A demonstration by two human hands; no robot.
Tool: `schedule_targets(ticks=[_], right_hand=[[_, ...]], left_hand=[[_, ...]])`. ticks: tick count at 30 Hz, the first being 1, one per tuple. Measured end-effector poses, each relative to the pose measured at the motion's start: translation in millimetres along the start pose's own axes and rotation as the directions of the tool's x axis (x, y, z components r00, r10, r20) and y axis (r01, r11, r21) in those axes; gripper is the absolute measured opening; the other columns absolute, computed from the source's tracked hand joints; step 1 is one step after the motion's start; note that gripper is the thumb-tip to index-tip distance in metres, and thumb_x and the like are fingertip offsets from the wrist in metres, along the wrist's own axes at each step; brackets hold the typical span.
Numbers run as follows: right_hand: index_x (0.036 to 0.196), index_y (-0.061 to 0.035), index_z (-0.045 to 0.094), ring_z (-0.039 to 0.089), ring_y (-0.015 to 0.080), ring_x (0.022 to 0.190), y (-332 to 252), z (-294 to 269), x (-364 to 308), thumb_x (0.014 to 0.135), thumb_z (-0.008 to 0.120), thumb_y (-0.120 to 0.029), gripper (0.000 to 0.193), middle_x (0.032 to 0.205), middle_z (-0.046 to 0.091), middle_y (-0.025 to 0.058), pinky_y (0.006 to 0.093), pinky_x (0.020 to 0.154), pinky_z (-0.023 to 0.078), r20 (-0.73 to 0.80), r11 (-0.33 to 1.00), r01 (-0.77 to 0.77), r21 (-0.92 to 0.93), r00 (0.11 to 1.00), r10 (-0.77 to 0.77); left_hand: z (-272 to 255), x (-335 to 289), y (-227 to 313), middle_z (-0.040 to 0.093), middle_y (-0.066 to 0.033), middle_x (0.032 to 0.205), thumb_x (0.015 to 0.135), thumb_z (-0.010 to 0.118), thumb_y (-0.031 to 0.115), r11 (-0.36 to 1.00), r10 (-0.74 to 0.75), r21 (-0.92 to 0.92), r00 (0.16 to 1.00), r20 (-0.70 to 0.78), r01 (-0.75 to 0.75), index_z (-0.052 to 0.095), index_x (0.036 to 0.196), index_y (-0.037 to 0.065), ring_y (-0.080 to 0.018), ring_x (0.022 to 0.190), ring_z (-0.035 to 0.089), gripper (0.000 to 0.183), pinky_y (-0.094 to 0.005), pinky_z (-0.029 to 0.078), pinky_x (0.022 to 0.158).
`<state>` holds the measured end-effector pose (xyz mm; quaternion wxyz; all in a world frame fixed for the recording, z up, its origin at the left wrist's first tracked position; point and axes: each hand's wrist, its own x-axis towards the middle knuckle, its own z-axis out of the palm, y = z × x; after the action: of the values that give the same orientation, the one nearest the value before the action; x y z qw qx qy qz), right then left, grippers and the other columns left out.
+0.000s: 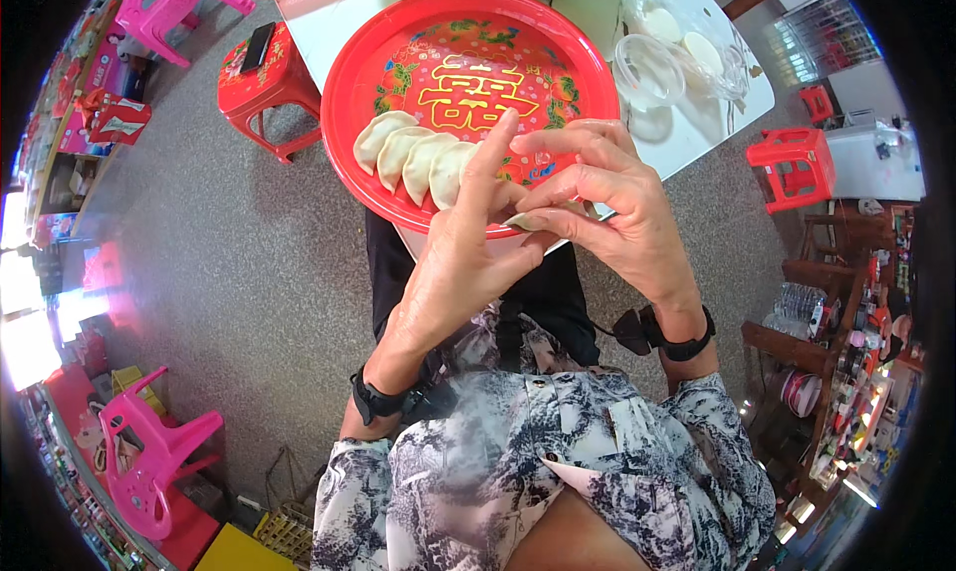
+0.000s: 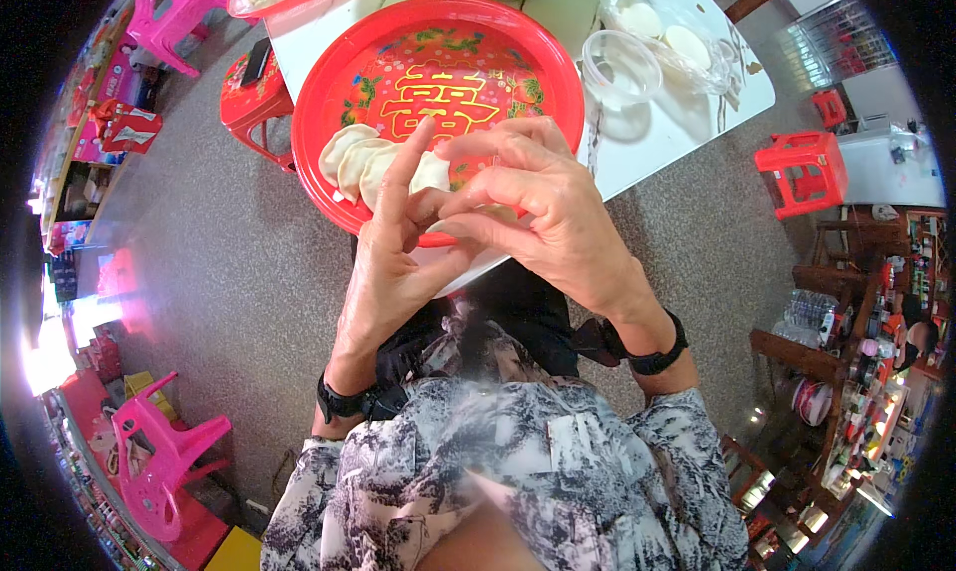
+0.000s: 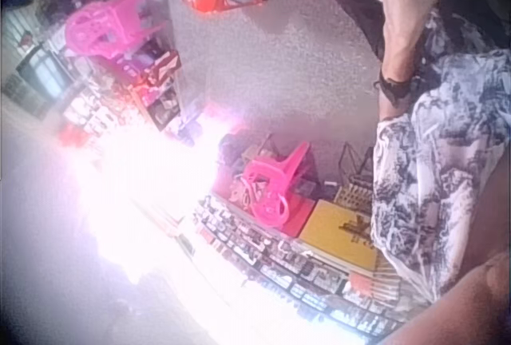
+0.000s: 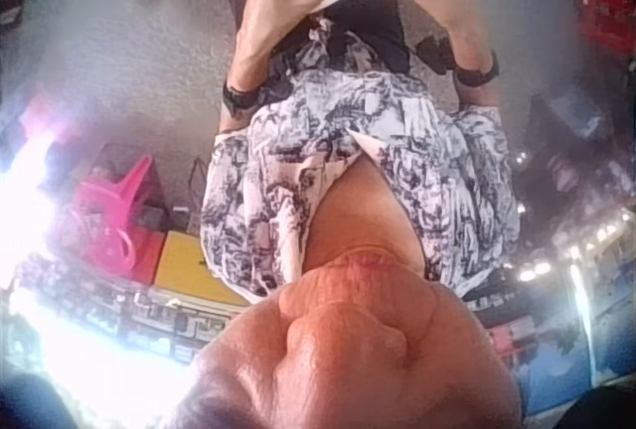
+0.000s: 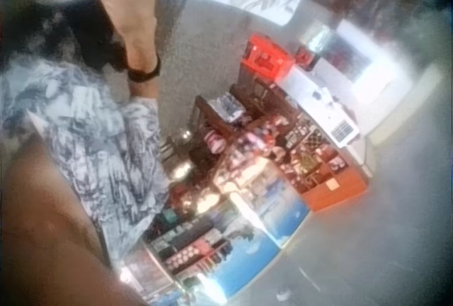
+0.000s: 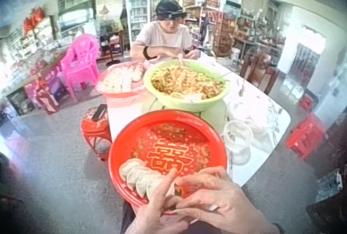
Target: The person is folding dumplings and placing them on a red tray.
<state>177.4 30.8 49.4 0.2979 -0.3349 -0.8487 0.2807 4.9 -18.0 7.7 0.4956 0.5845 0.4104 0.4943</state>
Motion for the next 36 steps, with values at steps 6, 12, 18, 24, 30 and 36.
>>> schedule_targets(ticks=[6,12,18,24,30,36], right_hand=[[0.091,-0.0112,0.071,0.047,0.0248,0.110,-3.5,5.0,-0.7,0.077,0.073,-0.015,0.015,0.119,0.062,-0.0004,0.0360,0.094,0.041,0.001,1.000,-0.027,0.006,1.000,0.027],[0.095,-0.0105,0.070,0.047,0.0261,0.109,-10.5,4.4,6.0,0.074,0.075,-0.016,0.021,0.119,0.059,0.0040,0.0377,0.094,0.040,0.051,1.000,-0.029,-0.005,0.998,0.029],[0.099,-0.0086,0.069,0.047,0.0276,0.109,-0.2,12.5,5.5,0.075,0.075,-0.015,0.026,0.120,0.057,0.0066,0.0386,0.095,0.040,0.055,0.992,0.101,-0.075,0.994,-0.097],[0.112,-0.0044,0.061,0.053,0.0213,0.102,0.3,5.8,-3.8,0.078,0.073,-0.016,0.038,0.117,0.059,0.0084,0.0357,0.090,0.043,-0.100,0.991,-0.054,0.120,0.993,0.066],[0.112,-0.0042,0.060,0.056,0.0033,0.072,13.3,28.2,-24.0,0.088,0.069,-0.020,0.030,0.090,0.062,-0.0008,0.0172,0.063,0.044,-0.141,0.709,-0.306,0.635,0.857,0.496],[0.102,-0.0028,0.063,0.056,0.0028,0.077,16.4,39.9,-24.8,0.090,0.065,-0.015,0.017,0.089,0.063,-0.0020,0.0179,0.067,0.045,-0.132,0.539,-0.283,0.793,0.784,0.607]], left_hand=[[-1.8,-2.0,2.9,0.066,-0.0115,0.087,0.076,0.067,-0.005,0.998,-0.011,0.064,1.000,0.000,0.011,0.011,0.150,0.011,-0.0211,0.085,0.065,0.095,-0.0316,0.047,0.084],[-4.8,-2.5,6.4,0.067,-0.0161,0.102,0.075,0.066,-0.006,0.988,0.033,0.151,0.999,-0.011,-0.031,0.011,0.150,0.012,-0.0267,0.101,0.064,0.095,-0.0340,0.046,0.087],[0.2,-0.9,-2.5,0.067,-0.0180,0.102,0.070,0.066,-0.008,0.984,0.055,0.170,0.998,-0.003,-0.054,0.013,0.150,0.012,-0.0270,0.100,0.064,0.098,-0.0346,0.047,0.087],[3.1,0.2,-12.0,0.066,-0.0140,0.104,0.079,0.066,-0.008,0.972,-0.076,-0.228,0.993,-0.096,0.053,0.015,0.149,0.011,-0.0179,0.098,0.064,0.089,-0.0284,0.050,0.081],[8.4,8.3,-8.5,0.064,-0.0143,0.105,0.083,0.066,-0.005,0.878,-0.171,-0.475,0.965,-0.198,0.058,0.028,0.143,0.004,-0.0174,0.099,0.063,0.073,-0.0264,0.052,0.085],[11.9,8.1,-10.8,0.063,-0.0105,0.112,0.086,0.066,0.005,0.907,-0.161,-0.419,0.954,-0.254,0.042,0.045,0.133,-0.001,-0.0144,0.099,0.062,0.051,-0.0249,0.054,0.082]])
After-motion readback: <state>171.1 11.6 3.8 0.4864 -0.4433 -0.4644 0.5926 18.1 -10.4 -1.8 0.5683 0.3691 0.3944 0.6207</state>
